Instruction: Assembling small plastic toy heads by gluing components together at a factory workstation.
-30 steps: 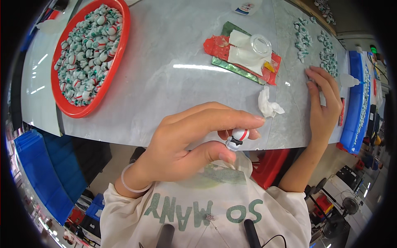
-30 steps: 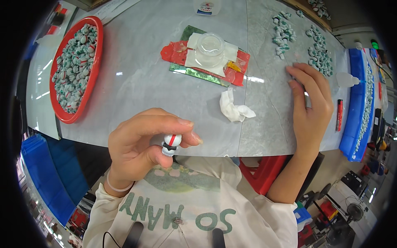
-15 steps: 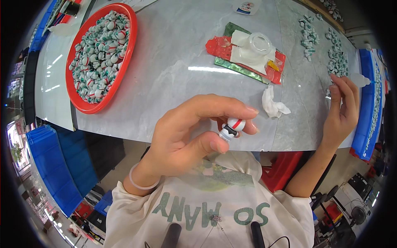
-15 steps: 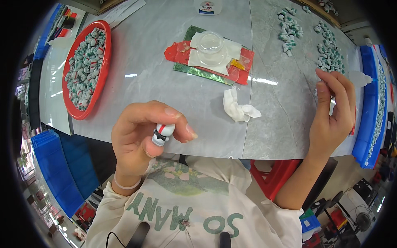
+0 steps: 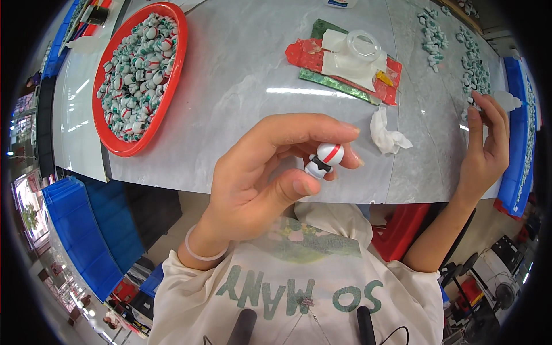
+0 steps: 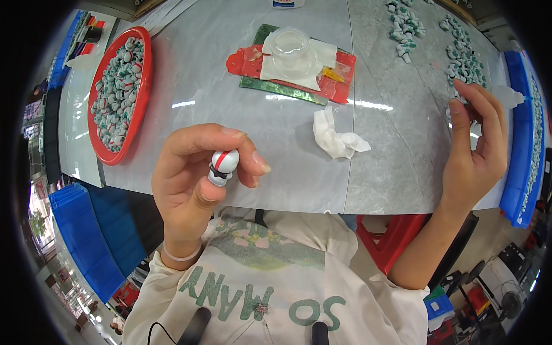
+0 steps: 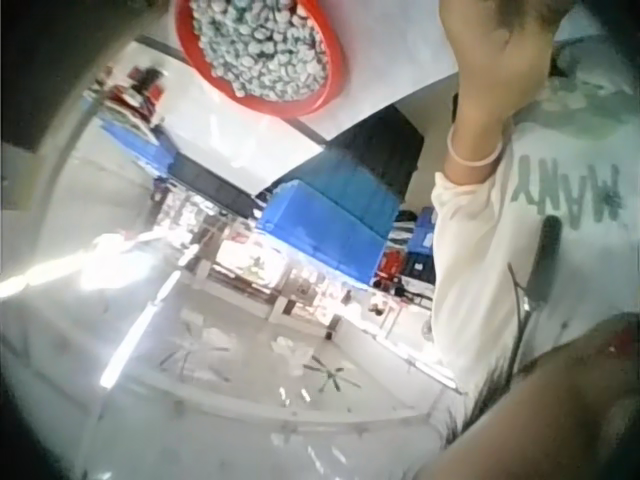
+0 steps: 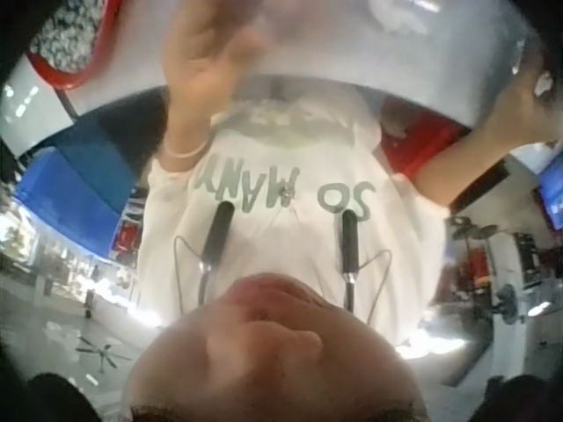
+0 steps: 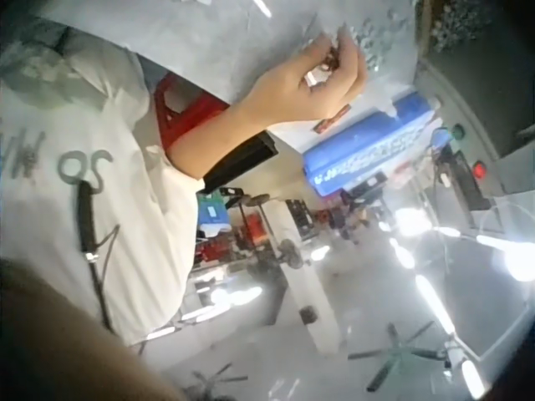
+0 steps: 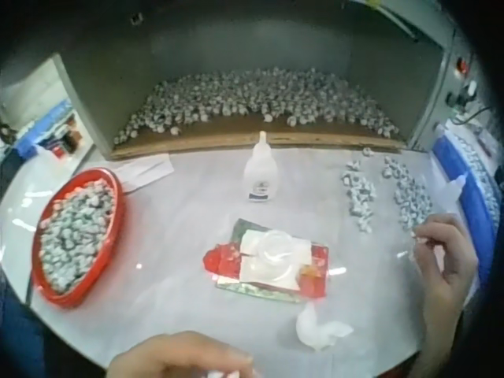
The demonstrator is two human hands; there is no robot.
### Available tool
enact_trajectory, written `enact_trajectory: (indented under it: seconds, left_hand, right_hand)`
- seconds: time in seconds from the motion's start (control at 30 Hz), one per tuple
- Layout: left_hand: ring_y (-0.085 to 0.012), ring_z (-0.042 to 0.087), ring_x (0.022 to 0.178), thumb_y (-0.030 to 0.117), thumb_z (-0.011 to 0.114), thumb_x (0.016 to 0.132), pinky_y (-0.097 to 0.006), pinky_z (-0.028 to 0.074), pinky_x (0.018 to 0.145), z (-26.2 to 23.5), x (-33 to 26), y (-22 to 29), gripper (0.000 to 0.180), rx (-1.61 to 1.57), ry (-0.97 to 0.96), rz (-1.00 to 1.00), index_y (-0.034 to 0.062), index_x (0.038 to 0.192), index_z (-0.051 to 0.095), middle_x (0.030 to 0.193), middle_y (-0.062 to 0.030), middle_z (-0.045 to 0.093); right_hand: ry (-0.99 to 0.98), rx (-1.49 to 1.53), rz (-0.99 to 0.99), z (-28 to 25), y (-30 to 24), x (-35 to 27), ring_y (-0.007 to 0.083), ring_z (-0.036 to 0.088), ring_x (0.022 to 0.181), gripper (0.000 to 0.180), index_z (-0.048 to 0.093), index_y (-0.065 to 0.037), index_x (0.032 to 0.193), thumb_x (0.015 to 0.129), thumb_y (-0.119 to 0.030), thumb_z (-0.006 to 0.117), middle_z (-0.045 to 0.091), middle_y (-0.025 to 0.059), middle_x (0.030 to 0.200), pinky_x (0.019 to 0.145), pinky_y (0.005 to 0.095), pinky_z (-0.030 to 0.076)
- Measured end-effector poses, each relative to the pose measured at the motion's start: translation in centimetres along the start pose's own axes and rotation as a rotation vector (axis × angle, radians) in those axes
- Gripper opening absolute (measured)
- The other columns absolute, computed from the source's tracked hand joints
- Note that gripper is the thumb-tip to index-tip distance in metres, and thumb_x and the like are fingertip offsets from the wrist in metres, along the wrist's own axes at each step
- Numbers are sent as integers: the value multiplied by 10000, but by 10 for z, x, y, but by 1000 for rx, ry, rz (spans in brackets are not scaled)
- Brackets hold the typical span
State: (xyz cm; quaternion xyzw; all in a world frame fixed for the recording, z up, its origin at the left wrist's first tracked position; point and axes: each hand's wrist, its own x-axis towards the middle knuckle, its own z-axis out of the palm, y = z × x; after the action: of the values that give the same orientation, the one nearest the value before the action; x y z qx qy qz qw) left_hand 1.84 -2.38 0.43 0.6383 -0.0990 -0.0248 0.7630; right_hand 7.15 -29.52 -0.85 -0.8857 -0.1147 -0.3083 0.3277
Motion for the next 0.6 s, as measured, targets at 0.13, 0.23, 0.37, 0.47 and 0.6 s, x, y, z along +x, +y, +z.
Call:
enact_trajectory:
  seconds: [0.13,0.23,0.37,0.47,0.6]
  left_hand:
    - [-189,589,726,359,626,811,-273,483,588,-1,2,0,503,11,-34,30,-37,1079,471,851,-162,591]
    - [-186,590,732,368,635,802,-266,481,598,-5,2,-1,513,30,-52,4,-38,1075,481,852,-151,594]
    - [-184,590,743,370,674,762,-259,478,619,-9,-3,-6,536,26,-55,41,-34,1061,488,861,-139,592]
    - [-181,587,757,357,703,733,-255,477,624,-8,-1,-6,544,13,-55,55,-29,1054,492,878,-133,583]
    - [-179,567,795,322,724,716,-254,464,635,-13,3,-15,521,104,-166,202,-18,1043,504,931,-127,551]
  right_hand:
    - [-65,-118,-9,-5,-2,2,132,545,802,162,643,1,927,767,-4,620,614,79,961,684,224,419]
    - [-95,-164,-24,-2,-5,4,130,541,791,170,649,-11,927,759,-20,627,620,74,948,671,218,409]
    - [-55,-127,-32,3,-5,2,128,545,780,173,653,-28,934,764,-22,625,623,66,942,670,220,408]
    - [-35,-175,-65,-3,-13,1,138,547,785,171,636,6,933,764,13,613,622,84,936,673,224,408]
    - [-31,200,23,1,-52,-16,165,544,742,149,592,84,899,750,83,590,613,134,880,665,228,418]
